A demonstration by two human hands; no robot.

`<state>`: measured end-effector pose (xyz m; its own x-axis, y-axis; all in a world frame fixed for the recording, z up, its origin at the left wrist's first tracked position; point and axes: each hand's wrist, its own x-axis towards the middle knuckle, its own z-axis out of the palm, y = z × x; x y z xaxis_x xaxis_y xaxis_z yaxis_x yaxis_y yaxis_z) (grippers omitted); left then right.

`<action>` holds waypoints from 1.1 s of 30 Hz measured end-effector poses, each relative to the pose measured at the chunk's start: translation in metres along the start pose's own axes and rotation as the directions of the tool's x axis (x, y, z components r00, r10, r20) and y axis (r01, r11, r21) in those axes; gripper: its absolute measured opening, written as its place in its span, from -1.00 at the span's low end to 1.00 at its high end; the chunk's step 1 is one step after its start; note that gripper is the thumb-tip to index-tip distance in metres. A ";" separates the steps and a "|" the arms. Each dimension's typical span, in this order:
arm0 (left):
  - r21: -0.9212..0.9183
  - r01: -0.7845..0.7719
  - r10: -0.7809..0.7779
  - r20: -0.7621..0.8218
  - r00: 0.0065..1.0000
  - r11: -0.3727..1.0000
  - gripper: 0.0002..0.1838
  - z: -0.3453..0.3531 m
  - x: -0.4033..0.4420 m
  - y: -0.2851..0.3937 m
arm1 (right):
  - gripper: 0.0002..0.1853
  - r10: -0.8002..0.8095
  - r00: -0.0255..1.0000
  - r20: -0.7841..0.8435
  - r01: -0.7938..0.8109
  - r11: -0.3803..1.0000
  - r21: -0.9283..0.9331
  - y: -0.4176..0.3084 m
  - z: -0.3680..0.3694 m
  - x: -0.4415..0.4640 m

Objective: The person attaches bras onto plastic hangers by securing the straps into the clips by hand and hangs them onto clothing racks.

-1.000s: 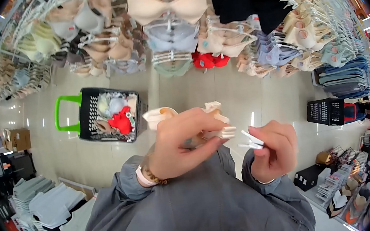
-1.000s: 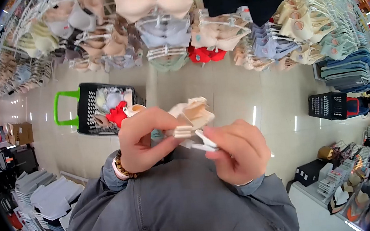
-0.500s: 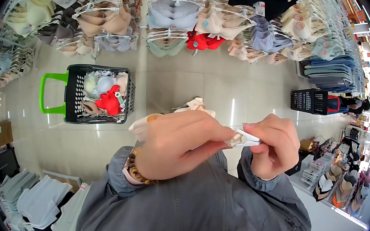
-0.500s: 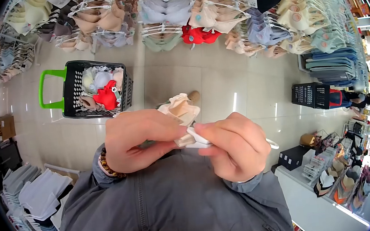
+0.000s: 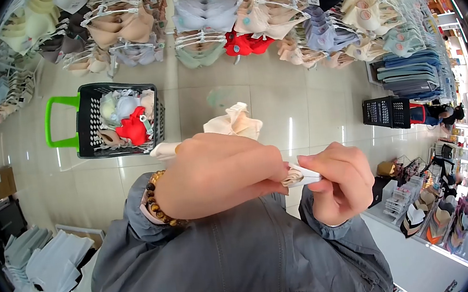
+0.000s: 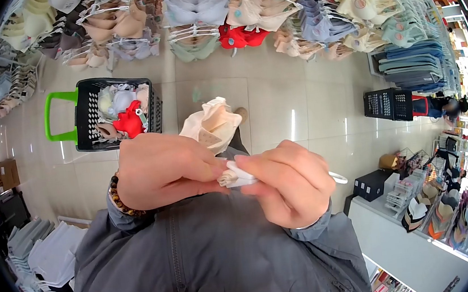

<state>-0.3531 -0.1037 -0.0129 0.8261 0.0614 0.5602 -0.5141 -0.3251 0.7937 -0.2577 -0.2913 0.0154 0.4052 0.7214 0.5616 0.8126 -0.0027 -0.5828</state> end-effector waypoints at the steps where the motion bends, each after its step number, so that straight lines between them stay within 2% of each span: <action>1: 0.007 0.036 -0.036 0.051 0.998 0.999 -0.77 -0.001 -0.001 0.002 | -0.68 0.016 1.000 -0.002 -0.016 1.000 -0.005 -0.001 0.000 -0.002; 3: 0.015 0.072 -0.073 0.101 0.992 0.997 -0.77 -0.004 0.000 0.005 | -0.68 0.022 1.000 0.001 -0.022 1.000 -0.020 -0.003 -0.001 -0.003; 5: 0.005 0.220 -0.219 0.138 0.966 0.976 -0.74 -0.007 0.001 0.008 | -0.67 0.027 1.000 0.008 -0.027 0.999 -0.030 -0.006 -0.001 -0.003; 9: 0.000 0.249 -0.248 0.088 0.965 0.969 -0.72 -0.006 0.003 0.014 | -0.74 0.125 0.991 0.038 -0.124 0.992 -0.015 -0.013 -0.003 -0.005; 11: -0.093 0.231 -0.222 0.096 0.970 0.969 -0.73 -0.003 0.002 0.009 | -0.77 0.151 0.988 0.022 -0.150 0.989 -0.006 -0.013 -0.003 -0.006; 13: -0.128 0.210 -0.198 0.095 0.976 0.969 -0.75 -0.004 0.001 0.005 | -0.79 0.176 0.983 -0.060 -0.174 0.984 0.031 -0.012 -0.001 -0.007; 15: -0.165 0.189 -0.174 0.097 0.980 0.968 -0.77 -0.003 -0.002 0.002 | -0.79 0.177 0.983 -0.051 -0.175 0.984 0.033 -0.012 0.000 -0.007; 17: -0.218 0.179 -0.177 0.028 0.984 0.960 -0.78 0.001 -0.004 0.001 | -0.78 0.179 0.983 -0.045 -0.178 0.984 0.031 -0.013 0.003 -0.005; 21: -0.192 0.167 -0.175 -0.027 0.984 0.967 -0.78 0.003 -0.006 0.003 | -0.75 0.148 0.986 -0.071 -0.145 0.989 0.035 -0.012 0.007 -0.004; 23: -0.175 0.083 -0.099 -0.082 0.992 0.981 -0.76 0.007 -0.007 0.001 | -0.73 0.142 0.987 -0.077 -0.140 0.990 0.026 -0.012 0.007 -0.006; 33: -0.038 0.019 -0.022 -0.096 0.995 0.999 -0.77 0.007 -0.007 0.005 | -0.70 0.177 0.984 -0.034 -0.176 0.984 0.032 -0.020 0.004 -0.007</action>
<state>-0.3594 -0.1125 -0.0146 0.8113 0.1591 0.5625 -0.5069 -0.2879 0.8125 -0.2781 -0.2939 0.0209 0.5567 0.6855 0.4692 0.7147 -0.1074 -0.6911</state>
